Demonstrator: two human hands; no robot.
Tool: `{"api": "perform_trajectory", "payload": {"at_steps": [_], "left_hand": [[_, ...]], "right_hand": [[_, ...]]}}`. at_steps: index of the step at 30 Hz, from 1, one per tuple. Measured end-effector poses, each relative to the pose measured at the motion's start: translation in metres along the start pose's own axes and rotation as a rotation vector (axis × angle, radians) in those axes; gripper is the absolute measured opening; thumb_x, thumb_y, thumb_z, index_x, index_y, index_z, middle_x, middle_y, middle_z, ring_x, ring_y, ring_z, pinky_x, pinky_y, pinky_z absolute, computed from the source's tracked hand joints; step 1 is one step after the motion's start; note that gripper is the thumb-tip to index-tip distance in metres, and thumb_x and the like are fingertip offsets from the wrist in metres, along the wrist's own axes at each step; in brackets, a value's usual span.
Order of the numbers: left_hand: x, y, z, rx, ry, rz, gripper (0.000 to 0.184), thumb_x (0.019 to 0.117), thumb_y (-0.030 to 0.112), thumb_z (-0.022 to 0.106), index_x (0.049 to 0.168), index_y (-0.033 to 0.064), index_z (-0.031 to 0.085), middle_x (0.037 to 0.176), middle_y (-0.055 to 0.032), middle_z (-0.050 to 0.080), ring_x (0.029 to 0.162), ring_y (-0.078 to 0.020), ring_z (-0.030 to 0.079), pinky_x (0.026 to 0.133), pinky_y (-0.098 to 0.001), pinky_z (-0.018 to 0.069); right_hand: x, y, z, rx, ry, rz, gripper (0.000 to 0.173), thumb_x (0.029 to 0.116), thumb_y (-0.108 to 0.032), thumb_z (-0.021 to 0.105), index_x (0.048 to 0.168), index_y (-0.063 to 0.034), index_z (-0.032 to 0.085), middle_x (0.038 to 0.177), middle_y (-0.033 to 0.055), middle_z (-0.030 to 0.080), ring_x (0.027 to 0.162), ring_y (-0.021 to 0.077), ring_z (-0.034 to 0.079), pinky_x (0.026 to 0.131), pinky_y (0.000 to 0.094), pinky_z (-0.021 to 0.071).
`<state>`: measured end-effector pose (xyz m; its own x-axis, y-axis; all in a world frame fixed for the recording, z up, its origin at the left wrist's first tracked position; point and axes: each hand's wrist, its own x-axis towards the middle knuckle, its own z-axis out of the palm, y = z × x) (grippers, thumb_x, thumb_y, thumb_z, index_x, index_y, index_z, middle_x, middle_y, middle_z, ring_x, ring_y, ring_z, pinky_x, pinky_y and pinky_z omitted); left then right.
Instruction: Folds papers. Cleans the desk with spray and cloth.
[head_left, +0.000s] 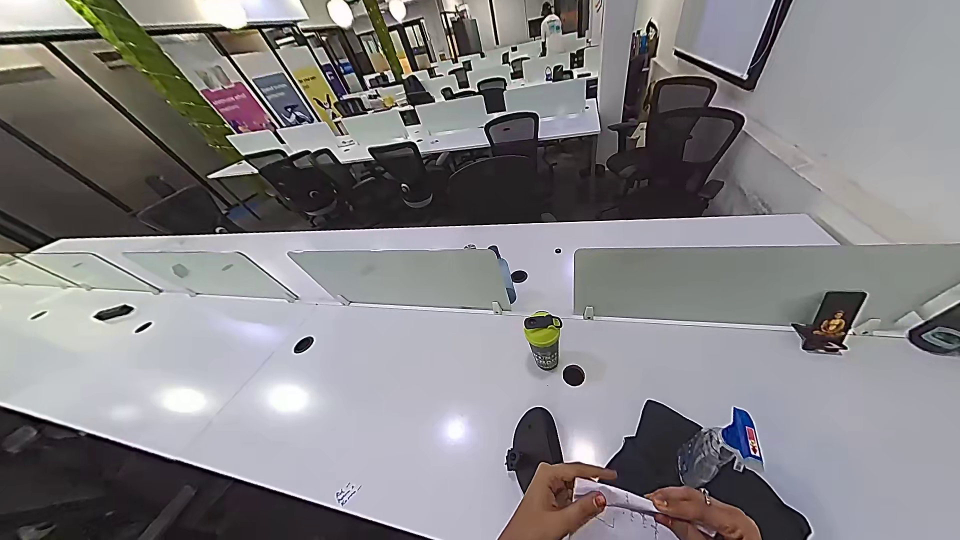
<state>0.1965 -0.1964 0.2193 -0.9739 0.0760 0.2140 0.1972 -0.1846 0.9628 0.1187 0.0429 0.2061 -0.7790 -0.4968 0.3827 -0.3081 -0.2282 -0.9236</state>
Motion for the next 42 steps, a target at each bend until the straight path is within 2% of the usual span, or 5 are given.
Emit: {"api": "perform_trajectory", "payload": {"at_steps": [9, 14, 25, 35, 42], "left_hand": [[0.004, 0.002, 0.010, 0.419, 0.035, 0.159, 0.018, 0.0958, 0.002, 0.063, 0.105, -0.0105, 0.072, 0.090, -0.0134, 0.076, 0.069, 0.0054, 0.062, 0.068, -0.0096, 0.0486], [0.008, 0.002, 0.024, 0.478, 0.096, 0.216, 0.016, 0.0927, 0.001, 0.066, 0.103, -0.0084, 0.074, 0.087, -0.0132, 0.076, 0.060, 0.0054, 0.055, 0.059, -0.0084, 0.0426], [0.001, 0.005, 0.035, -0.088, 0.110, -0.341, 0.020, 0.1002, 0.006, 0.056, 0.113, -0.0005, 0.071, 0.092, 0.0061, 0.076, 0.079, 0.0031, 0.069, 0.075, -0.0191, 0.0571], [-0.002, 0.002, 0.024, 0.121, 0.125, -0.258, 0.021, 0.0925, -0.003, 0.063, 0.112, -0.0075, 0.070, 0.095, -0.0018, 0.076, 0.078, 0.0052, 0.066, 0.074, -0.0151, 0.0540], [-0.004, 0.000, 0.015, 0.246, 0.028, -0.163, 0.021, 0.0961, -0.002, 0.060, 0.113, -0.0105, 0.069, 0.104, -0.0114, 0.075, 0.089, 0.0009, 0.067, 0.083, -0.0185, 0.0534]], "right_hand": [[0.000, -0.016, 0.002, -0.479, -0.126, -0.072, 0.027, 0.0921, -0.022, 0.073, 0.107, -0.0004, 0.078, 0.107, 0.0153, 0.077, 0.105, 0.0161, 0.072, 0.096, 0.0276, 0.0531], [0.005, -0.017, 0.020, -0.558, 0.006, -0.163, 0.017, 0.0908, -0.011, 0.070, 0.099, 0.0003, 0.079, 0.095, 0.0153, 0.077, 0.096, 0.0119, 0.072, 0.092, 0.0159, 0.0511], [-0.003, 0.016, 0.014, -0.990, 0.053, -0.649, 0.011, 0.0959, -0.009, 0.064, 0.093, -0.0070, 0.075, 0.090, 0.0093, 0.076, 0.094, 0.0142, 0.071, 0.092, 0.0193, 0.0510], [0.002, 0.020, 0.003, -0.449, -0.177, -0.247, 0.018, 0.0975, -0.018, 0.067, 0.103, -0.0051, 0.078, 0.109, 0.0117, 0.075, 0.113, 0.0088, 0.066, 0.102, 0.0158, 0.0458], [0.006, 0.009, 0.017, -0.432, -0.081, -0.069, 0.020, 0.0881, -0.010, 0.070, 0.098, 0.0041, 0.079, 0.096, 0.0157, 0.078, 0.095, 0.0117, 0.074, 0.092, 0.0186, 0.0534]]}}
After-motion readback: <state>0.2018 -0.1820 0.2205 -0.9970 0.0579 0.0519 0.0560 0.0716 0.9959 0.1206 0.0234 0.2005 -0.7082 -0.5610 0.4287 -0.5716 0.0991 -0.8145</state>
